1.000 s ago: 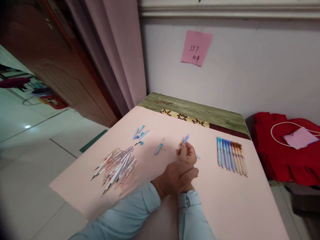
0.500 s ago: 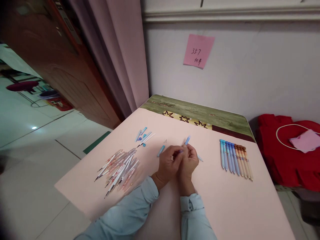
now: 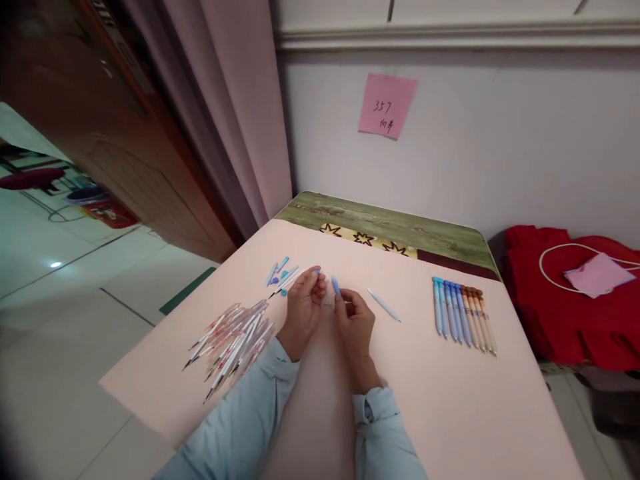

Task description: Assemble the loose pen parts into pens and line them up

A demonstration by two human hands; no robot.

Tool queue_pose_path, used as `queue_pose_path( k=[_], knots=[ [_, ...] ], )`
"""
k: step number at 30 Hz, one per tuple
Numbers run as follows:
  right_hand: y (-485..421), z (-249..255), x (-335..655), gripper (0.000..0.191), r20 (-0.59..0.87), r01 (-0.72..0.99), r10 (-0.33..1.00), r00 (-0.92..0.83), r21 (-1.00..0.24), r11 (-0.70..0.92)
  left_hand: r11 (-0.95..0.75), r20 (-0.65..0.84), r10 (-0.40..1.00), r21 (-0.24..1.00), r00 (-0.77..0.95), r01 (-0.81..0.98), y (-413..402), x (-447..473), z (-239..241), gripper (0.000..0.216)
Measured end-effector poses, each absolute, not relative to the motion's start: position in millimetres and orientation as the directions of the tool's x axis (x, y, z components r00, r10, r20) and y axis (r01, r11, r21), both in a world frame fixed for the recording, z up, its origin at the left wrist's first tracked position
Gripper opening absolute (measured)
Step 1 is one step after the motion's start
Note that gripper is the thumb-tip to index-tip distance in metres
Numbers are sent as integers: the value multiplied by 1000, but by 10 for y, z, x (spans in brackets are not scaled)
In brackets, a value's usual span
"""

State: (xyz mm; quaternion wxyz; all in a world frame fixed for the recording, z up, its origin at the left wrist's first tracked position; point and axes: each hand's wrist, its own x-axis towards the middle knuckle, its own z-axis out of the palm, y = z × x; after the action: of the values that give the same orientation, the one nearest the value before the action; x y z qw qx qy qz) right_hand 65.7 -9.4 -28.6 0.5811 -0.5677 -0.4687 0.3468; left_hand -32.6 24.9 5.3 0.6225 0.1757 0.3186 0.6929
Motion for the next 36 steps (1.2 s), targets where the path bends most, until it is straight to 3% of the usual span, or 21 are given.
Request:
queue_pose_path(
  k=[4,10,28,36],
  knots=[
    [-96,-268,644,26,234,164,930,281,-967,194,101,-156,988,534,19,-840,280,-394,66,21],
    [-94,-298,642,21,286,167,898,335,-956,242,159,-197,977,456,75,-876,326,-413,32,19],
    [-104,-203,639,19,333,176,883,332,-941,288,223,-225,967,509,122,-832,302,-328,5,19],
    [-110,-188,640,18,356,207,872,335,-931,301,180,-162,982,622,99,-762,276,-318,23,21]
  ],
)
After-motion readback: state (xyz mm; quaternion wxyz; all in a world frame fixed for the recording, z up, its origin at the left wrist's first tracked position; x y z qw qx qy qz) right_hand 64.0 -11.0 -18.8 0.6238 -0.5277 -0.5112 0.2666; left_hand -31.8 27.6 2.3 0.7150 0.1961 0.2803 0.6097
